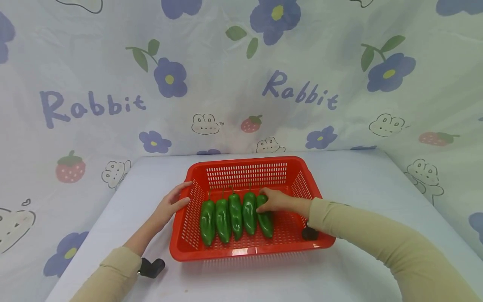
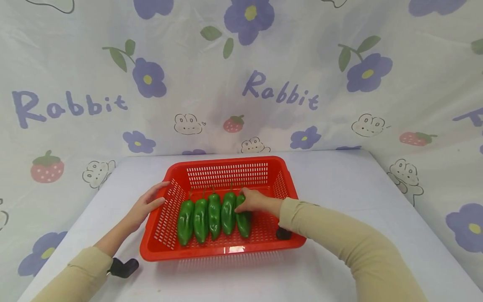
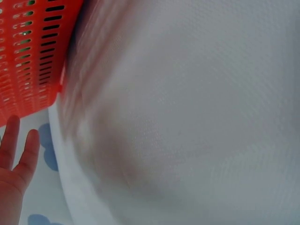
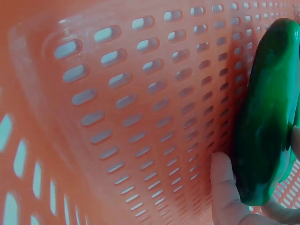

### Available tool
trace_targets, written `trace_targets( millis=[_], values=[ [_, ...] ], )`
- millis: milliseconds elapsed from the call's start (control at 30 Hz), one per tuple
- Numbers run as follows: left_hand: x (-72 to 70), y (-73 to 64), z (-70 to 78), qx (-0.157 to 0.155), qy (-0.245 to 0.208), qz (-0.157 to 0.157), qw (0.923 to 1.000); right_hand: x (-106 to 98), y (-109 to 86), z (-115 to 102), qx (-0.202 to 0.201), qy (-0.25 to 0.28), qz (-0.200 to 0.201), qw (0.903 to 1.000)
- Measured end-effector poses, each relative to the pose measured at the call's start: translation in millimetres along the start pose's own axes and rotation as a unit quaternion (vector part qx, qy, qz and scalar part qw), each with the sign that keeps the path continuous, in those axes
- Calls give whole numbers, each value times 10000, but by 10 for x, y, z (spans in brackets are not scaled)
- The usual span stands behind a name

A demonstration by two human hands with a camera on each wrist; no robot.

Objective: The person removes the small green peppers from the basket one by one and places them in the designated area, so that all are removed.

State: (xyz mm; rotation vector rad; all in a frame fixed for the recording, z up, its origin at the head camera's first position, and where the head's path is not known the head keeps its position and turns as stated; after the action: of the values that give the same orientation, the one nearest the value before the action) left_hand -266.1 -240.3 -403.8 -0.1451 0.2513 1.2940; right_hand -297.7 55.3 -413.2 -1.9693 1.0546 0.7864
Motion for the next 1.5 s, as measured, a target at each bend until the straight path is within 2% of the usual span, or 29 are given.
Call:
trace_targets(
  millis=[333,533,667,1267,1500],
  values=[
    [-14,7,-20,6,-19,0,10000,14,3,-12,135,400,33,9991],
    [-8,15,-19,-10,-41,-25,10000,-33,1,-16,155,427,15,9990],
    [-4,13,-7,-28,-26,-13,10000,-76,7,-7,227,662,64,9975],
    [6,-11,13,19,-64,14,10000,-153,11,-18,317,1823,-22,9827],
    [12,-11,21,81,-140,7,9999,-188,-9,-50,323,2014,10,9790]
  ],
)
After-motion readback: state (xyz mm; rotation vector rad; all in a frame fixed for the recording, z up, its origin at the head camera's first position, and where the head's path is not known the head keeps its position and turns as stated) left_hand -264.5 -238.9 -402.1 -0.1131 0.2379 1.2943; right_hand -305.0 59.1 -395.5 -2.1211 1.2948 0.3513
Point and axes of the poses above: each hand's wrist, its own y-axis towards the middle knuckle, its own x-axis out of the palm, z = x × y, the point moved 6 cm from there along y, towards the middle knuckle, and after that the axes turned 5 degrees about -y, right-handed, at the moved point
